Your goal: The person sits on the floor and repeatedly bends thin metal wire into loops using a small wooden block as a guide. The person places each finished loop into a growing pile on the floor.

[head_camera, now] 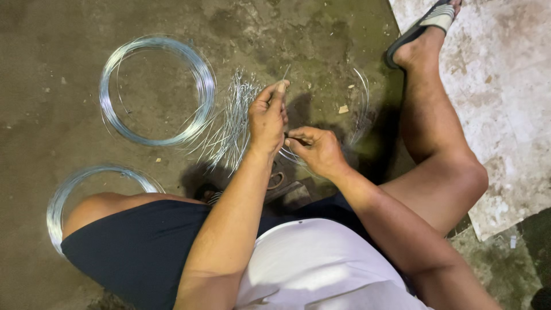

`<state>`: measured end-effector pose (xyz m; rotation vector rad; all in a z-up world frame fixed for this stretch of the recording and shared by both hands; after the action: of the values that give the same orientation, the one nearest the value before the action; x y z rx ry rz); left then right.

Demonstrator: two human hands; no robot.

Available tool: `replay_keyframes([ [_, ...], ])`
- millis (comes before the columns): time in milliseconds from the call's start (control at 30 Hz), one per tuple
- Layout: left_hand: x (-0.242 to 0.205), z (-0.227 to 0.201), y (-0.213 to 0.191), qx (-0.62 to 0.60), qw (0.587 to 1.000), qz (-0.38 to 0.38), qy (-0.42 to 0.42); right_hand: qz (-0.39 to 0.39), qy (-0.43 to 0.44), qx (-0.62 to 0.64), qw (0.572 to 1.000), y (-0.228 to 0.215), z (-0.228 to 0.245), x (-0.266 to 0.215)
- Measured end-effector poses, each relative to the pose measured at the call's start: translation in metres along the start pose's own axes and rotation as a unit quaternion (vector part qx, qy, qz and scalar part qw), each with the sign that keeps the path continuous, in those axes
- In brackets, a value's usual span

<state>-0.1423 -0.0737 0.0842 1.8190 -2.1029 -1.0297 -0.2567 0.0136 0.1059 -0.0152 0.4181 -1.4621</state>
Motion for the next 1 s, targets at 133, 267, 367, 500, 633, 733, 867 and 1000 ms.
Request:
replay_keyframes([
  [133,0.003,0.001,0.000,-0.024,1.000,0.016,0.003,0.008,0.021,-0.002,1.000,-0.004,-0.003,0.002],
  [267,0.006,-0.012,-0.005,-0.046,0.994,0.091,0.035,0.012,0.059,-0.003,0.998,-0.014,0.010,0.002],
  [367,0.014,-0.040,-0.019,-0.060,0.992,0.096,0.064,-0.012,-0.144,-0.175,0.974,-0.033,0.059,-0.013],
  [500,0.013,-0.086,-0.031,-0.115,0.977,0.132,0.125,-0.044,-0.241,-0.308,0.919,-0.054,0.101,-0.032],
  [633,0.003,-0.116,-0.030,-0.128,0.967,0.151,0.160,-0.064,-0.217,-0.273,0.935,-0.073,0.116,-0.039],
  [733,-0.004,-0.129,-0.024,-0.120,0.962,0.172,0.176,-0.084,-0.223,-0.228,0.944,-0.079,0.120,-0.046],
  [867,-0.012,-0.140,-0.025,-0.113,0.963,0.165,0.183,-0.093,-0.221,-0.205,0.949,-0.081,0.119,-0.053],
  [1000,-0.015,-0.143,-0.025,-0.096,0.962,0.166,0.193,-0.094,-0.192,-0.191,0.958,-0.082,0.116,-0.054],
])
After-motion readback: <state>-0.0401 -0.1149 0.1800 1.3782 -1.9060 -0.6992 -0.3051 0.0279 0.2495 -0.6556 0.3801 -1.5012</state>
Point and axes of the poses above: each hand's wrist, its own x-axis towards the middle knuckle, its own y-axis out of the palm, z = x × y, the point moved 6 cm from there along x, towards the middle knuckle, and after that the axes turned 5 degrees about z, right-handed, at the moved point
